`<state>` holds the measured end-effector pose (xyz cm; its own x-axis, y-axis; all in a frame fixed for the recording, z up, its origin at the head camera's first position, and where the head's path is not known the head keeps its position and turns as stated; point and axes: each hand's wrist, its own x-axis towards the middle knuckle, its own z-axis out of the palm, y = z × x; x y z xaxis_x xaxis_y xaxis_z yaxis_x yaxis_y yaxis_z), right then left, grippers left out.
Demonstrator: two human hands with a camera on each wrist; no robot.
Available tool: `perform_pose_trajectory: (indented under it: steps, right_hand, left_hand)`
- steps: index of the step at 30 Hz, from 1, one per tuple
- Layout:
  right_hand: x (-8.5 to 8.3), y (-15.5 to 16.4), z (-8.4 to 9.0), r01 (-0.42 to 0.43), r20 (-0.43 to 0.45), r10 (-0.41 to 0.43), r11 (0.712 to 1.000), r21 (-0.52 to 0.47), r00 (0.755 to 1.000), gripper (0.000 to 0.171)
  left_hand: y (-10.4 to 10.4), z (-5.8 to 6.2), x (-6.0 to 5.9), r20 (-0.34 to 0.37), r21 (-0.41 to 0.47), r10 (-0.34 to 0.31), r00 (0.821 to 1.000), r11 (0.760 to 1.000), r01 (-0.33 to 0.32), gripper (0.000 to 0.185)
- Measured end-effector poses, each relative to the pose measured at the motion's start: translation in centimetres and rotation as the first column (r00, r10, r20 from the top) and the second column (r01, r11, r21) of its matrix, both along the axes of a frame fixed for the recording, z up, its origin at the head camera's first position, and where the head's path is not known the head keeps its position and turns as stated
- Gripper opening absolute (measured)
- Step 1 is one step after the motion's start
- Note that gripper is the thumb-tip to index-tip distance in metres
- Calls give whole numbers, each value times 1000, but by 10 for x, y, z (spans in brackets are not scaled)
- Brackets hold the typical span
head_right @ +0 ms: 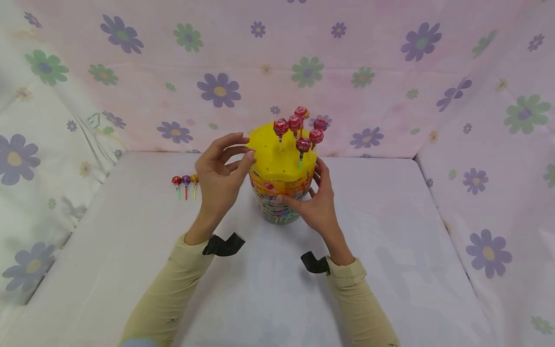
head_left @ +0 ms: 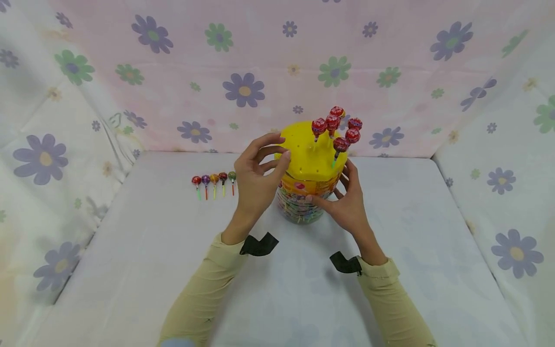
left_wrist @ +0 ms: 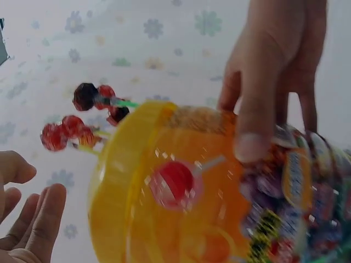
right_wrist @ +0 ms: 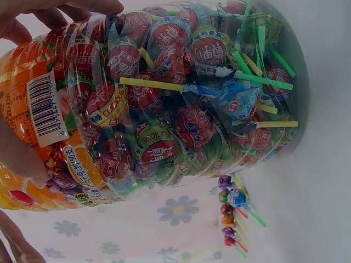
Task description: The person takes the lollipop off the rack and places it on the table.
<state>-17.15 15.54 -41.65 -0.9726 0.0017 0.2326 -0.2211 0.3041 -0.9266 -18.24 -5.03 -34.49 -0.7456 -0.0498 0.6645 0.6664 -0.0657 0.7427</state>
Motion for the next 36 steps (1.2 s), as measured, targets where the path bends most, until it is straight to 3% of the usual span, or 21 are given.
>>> perform_pose_trajectory:
  steps: [7, 17, 28, 36]
  right_hand:
    - [-1, 0, -1, -5, -6, 5, 1000, -12, 1000, 100]
    - [-1, 1, 0, -7, -18, 7, 1000, -8, 1000, 102]
    - [0, 1, -1, 0, -22, 0, 1000, -3, 1000, 102]
    - [-1, 1, -1, 4, -18, -4, 1000, -9, 1000, 101]
  left_hand:
    - [24, 18, -9, 10, -64, -67, 998, 996, 67, 41]
    - [41, 22, -15, 0, -103, -85, 996, 991, 85, 43]
    - [46, 20, -17, -96, -128, -21, 995, 992, 9, 37]
    - [44, 27, -10, -85, -66, 8, 996, 998, -14, 37]
